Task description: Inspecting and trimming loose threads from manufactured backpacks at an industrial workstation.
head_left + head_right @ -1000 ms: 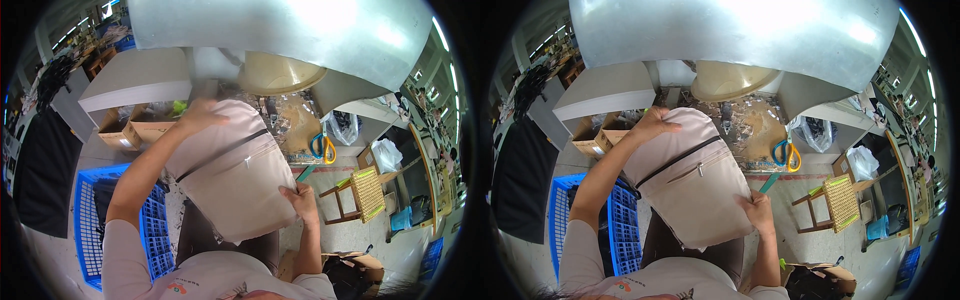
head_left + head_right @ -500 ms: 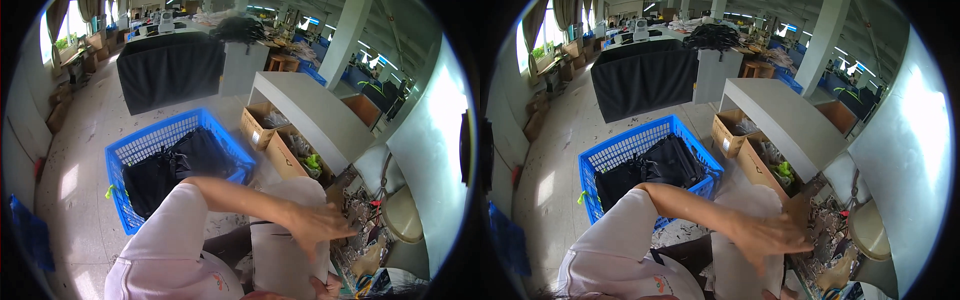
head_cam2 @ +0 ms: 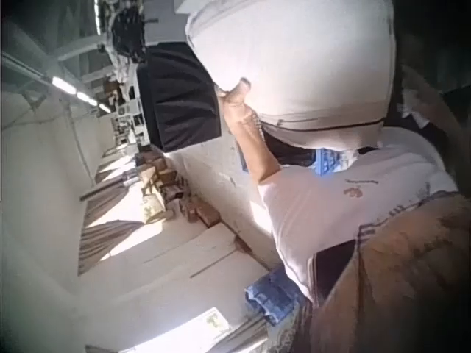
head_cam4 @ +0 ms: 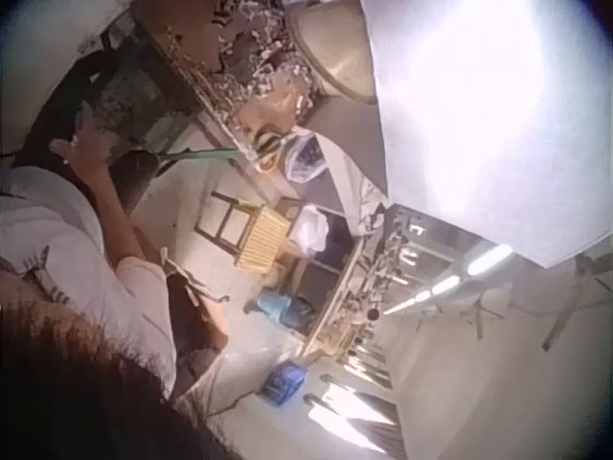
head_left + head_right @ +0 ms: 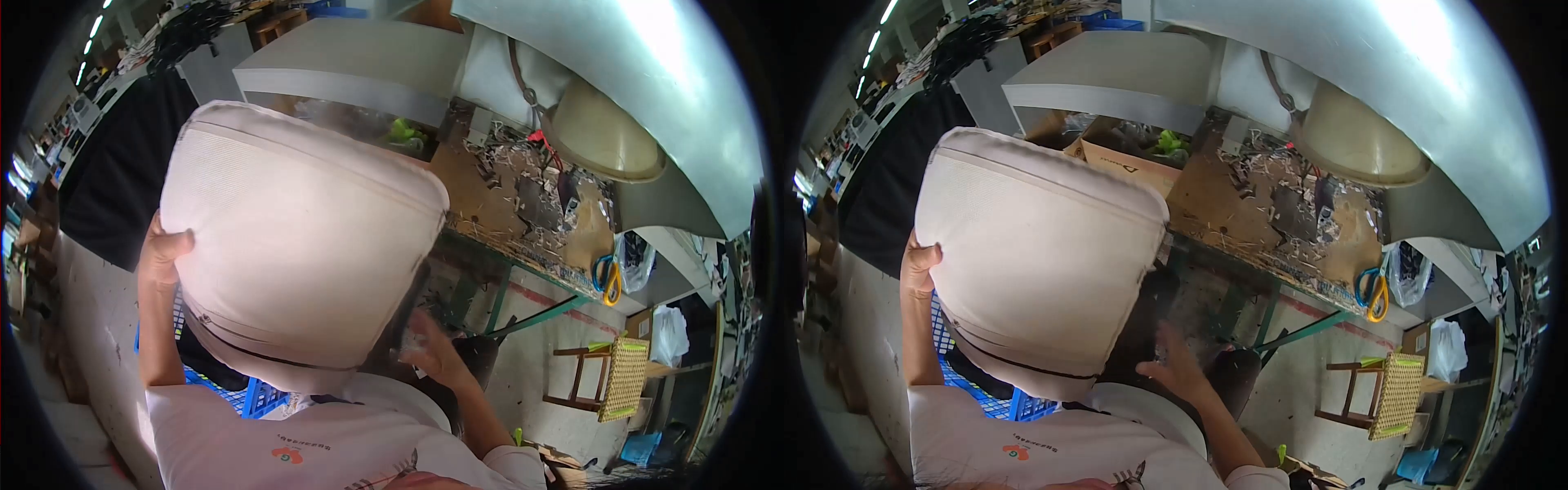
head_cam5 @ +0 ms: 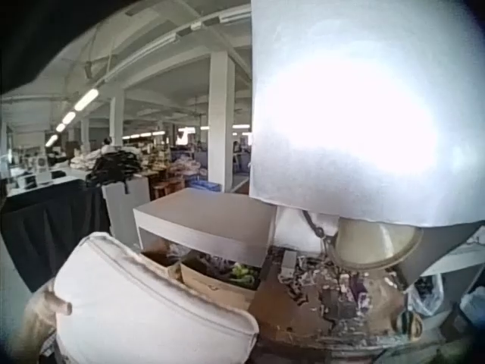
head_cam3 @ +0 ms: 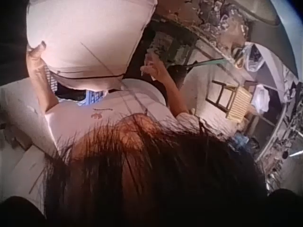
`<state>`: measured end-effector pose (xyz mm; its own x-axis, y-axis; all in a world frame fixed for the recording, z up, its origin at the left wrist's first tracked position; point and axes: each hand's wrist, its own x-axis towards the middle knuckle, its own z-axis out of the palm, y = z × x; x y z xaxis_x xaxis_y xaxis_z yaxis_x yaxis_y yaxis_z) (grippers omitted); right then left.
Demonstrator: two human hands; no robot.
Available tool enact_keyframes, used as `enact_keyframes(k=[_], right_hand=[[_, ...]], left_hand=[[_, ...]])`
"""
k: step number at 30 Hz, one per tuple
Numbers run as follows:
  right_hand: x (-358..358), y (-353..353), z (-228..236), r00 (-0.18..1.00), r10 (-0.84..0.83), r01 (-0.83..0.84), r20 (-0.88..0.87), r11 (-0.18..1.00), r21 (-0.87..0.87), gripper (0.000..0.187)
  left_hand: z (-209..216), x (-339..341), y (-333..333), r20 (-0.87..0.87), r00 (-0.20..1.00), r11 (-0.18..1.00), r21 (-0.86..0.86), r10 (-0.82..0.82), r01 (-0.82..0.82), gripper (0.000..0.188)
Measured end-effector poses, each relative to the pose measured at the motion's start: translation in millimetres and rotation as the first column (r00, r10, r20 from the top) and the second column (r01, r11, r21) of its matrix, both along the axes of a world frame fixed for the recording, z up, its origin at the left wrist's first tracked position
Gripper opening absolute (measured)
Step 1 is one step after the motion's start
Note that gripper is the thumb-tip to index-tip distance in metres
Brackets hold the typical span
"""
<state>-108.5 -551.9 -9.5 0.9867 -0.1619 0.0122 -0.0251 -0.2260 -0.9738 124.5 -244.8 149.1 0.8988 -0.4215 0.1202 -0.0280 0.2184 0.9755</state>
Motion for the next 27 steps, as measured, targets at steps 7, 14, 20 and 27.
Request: enact_keyframes(k=[7, 14, 20, 27], right_hand=[[-1.1, 38.8, -3.0, 0.994, 0.029, 0.044, -0.105, 0.774, 0.632, 0.028], [3.6, -61.2, 47.1, 0.849, -0.529, 0.486, 0.012, 0.788, 0.377, 0.017], [11.7, -122.0, 60.5, 0.74, -0.66, 0.514, 0.133, 0.681, 0.521, 0.015], [18.0, -150.2, 53.3, 0.731, -0.671, 0.52, 0.127, 0.667, 0.534, 0.013]], left_hand=[[-45.1, 6.4, -51.7, 0.016, 0.999, 0.966, -0.254, -0.044, 0.047, 0.055], [-84.6, -2.6, -137.1, -0.106, 0.985, 0.908, -0.412, -0.136, 0.081, 0.063], [-118.4, -6.5, -204.8, -0.232, 0.933, 0.824, -0.557, -0.277, 0.106, 0.051], [-122.1, -5.9, -228.3, -0.301, 0.901, 0.818, -0.567, -0.314, 0.096, 0.048]])
